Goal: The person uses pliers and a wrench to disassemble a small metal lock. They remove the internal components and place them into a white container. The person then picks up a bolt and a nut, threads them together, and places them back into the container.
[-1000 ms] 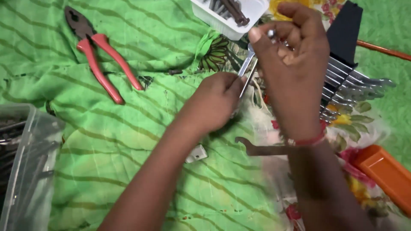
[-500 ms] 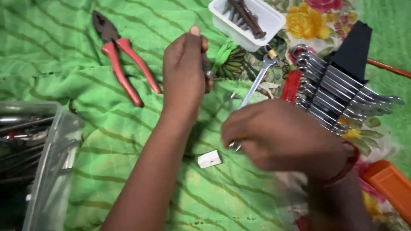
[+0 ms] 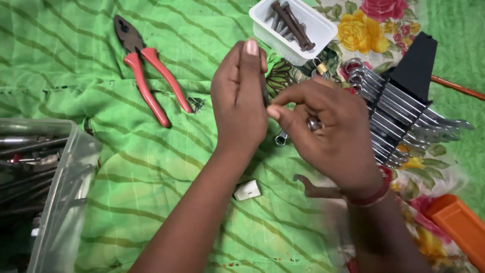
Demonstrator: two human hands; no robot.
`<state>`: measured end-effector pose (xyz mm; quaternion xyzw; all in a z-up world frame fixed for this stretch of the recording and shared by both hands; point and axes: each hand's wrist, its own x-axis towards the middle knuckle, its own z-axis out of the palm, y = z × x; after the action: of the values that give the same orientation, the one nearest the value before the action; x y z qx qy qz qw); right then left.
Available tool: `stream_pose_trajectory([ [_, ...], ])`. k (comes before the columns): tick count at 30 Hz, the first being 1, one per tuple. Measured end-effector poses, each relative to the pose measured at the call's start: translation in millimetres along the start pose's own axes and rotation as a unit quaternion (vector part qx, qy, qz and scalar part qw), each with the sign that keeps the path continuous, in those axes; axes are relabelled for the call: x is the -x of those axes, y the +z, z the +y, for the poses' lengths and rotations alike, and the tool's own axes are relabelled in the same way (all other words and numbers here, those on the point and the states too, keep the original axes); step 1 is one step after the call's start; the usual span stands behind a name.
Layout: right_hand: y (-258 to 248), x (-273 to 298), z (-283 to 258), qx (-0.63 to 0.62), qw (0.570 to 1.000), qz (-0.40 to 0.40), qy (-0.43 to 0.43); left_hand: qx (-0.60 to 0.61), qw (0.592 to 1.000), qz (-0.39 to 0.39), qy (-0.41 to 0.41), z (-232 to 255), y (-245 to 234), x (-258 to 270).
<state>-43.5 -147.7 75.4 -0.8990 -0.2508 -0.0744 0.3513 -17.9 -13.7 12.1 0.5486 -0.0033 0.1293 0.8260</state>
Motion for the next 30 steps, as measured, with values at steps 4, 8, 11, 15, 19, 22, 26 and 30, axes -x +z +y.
stream_pose_trajectory([
  [4, -6.0, -5.6, 7.1, -0.056, 0.993, 0.004, -0.102, -0.004, 0.999, 0.019, -0.043, -1.2, -1.3, -2.2],
  [8, 4.6, -1.8, 6.8, 0.041, 0.999, 0.019, -0.022, -0.020, 0.999, 0.026, -0.025, -2.6, -3.5, -3.5],
  [11, 13.7, 4.3, 3.0, 0.011, 0.999, 0.027, 0.014, -0.052, 0.998, 0.027, -0.011, -3.3, -4.4, -1.8],
  [15, 9.8, 3.0, 7.4, -0.017, 0.998, 0.051, -0.046, -0.088, 0.995, 0.037, -0.016, -9.3, -3.8, -2.8],
  [19, 2.2, 0.9, 8.0, -0.140, 0.989, 0.049, 0.015, -0.080, 0.996, 0.042, -0.012, -14.3, -7.5, -5.2],
  [22, 10.4, 1.1, 12.3, -0.072, 0.995, 0.039, 0.062, -0.082, 0.996, 0.028, 0.021, -16.9, -6.3, -4.4],
  [26, 20.6, 7.7, 20.7, 0.041, 0.999, 0.026, 0.009, -0.114, 0.993, 0.036, 0.010, -15.0, -3.9, -1.6],
  [30, 23.5, 8.3, 30.5, -0.138, 0.989, 0.002, 0.057, -0.176, 0.984, 0.036, 0.017, -11.7, -7.6, -6.3],
])
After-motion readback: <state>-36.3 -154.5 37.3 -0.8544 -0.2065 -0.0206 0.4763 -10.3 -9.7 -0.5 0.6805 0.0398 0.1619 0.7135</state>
